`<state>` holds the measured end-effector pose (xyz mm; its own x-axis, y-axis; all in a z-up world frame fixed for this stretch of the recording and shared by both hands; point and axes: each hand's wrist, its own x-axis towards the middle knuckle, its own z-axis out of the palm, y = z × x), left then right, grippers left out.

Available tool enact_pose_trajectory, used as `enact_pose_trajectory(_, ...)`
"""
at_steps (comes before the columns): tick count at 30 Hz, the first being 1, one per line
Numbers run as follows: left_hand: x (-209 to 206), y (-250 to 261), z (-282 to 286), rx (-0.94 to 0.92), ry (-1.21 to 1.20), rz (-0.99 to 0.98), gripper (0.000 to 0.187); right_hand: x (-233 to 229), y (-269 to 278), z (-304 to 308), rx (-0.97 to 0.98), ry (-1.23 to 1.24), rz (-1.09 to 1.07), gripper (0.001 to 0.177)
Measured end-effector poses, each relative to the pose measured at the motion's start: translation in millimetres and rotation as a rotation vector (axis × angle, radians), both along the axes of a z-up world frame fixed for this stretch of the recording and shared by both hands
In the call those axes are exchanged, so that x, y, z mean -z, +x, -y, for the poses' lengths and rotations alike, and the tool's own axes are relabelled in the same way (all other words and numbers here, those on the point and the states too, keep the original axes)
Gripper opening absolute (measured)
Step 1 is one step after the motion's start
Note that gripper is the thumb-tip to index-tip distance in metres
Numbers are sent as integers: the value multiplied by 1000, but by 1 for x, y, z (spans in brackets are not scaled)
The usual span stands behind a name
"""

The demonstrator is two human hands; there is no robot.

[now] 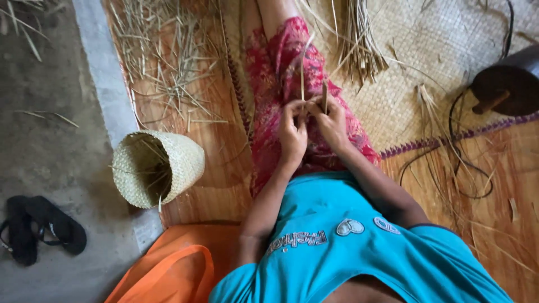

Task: A person is sitting on the floor weaving thin strands of natural material together, using a small wooden tool to tighten the weave.

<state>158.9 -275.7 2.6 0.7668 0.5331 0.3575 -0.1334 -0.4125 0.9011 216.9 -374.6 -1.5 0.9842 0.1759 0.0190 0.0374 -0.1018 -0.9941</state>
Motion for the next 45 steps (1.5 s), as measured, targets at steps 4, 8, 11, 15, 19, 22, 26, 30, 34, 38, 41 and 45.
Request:
enact_pose_trajectory(4,22,-9,-6,171,-142,-132,21,-39,-1,5,-34,30,96,1)
enact_pose_trajectory(8,21,-21,-2,226,-384,-281,17,-81,6,10,-172,-19,416,6)
enact_pose_trajectory(11,-3,-22,-8,205,-602,-336,15,-70,23,12,-200,-81,546,7)
enact_pose_trajectory(15,23,-5,-22,179,-817,-266,24,-64,17,9,-290,-187,495,17)
enact_pose_trajectory(19,32,3,-25,135,-623,-260,18,-10,-1,6,-175,-230,307,28)
enact_pose_trajectory(22,15,3,-21,73,-560,-270,16,-8,-8,6,-140,-58,-76,28)
enact_pose_trajectory(26,14,2,-16,15,-366,-304,24,-5,-6,6,-130,163,-413,13)
enact_pose_trajectory(30,17,2,-15,27,-401,-354,19,24,-9,5,-103,285,-433,15)
enact_pose_trajectory(34,17,4,-7,-36,-479,-378,21,42,-12,4,-113,392,-438,14)
enact_pose_trajectory(38,7,9,-4,-99,-422,-389,19,34,-11,-2,-100,431,-448,14)
enact_pose_trajectory(41,10,11,-3,-136,-423,-379,19,48,-12,-2,-91,394,-438,14)
enact_pose_trajectory(45,31,14,-2,-152,-425,-352,20,42,-12,-4,-104,376,-405,14)
